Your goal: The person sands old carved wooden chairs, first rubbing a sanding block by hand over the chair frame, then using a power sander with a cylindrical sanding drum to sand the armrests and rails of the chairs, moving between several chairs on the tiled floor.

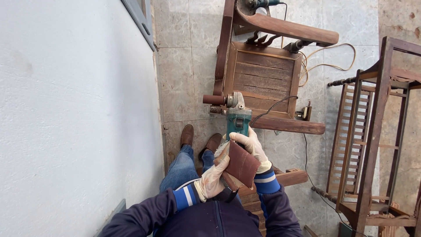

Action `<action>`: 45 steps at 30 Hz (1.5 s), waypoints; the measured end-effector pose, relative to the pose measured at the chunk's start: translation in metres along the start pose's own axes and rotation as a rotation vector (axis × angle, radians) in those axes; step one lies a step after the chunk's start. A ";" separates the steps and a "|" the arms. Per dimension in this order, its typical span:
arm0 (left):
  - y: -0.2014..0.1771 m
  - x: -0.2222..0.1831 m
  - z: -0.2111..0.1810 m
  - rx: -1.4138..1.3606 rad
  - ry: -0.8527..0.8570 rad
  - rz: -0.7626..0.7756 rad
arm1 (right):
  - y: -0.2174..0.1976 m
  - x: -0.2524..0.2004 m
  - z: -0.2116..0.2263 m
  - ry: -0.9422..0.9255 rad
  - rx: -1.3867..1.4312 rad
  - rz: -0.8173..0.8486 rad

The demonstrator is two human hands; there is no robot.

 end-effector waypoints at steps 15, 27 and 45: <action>-0.036 0.028 0.004 0.497 0.060 0.022 | -0.012 -0.017 0.008 -0.296 0.254 0.094; 0.018 0.045 0.010 0.693 -0.270 0.296 | -0.044 -0.093 -0.002 -0.648 0.477 -0.054; 0.008 0.084 0.048 0.829 -0.235 0.217 | -0.064 -0.227 -0.033 -1.012 0.302 -0.775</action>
Point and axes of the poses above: each hand's wrist, its own x-axis towards the middle knuckle, its own y-axis out of the palm, z = x × y, the point moved 1 cm from there along x, towards the middle knuckle, and after that the axes turned 11 degrees about z, right-handed, at the moved point
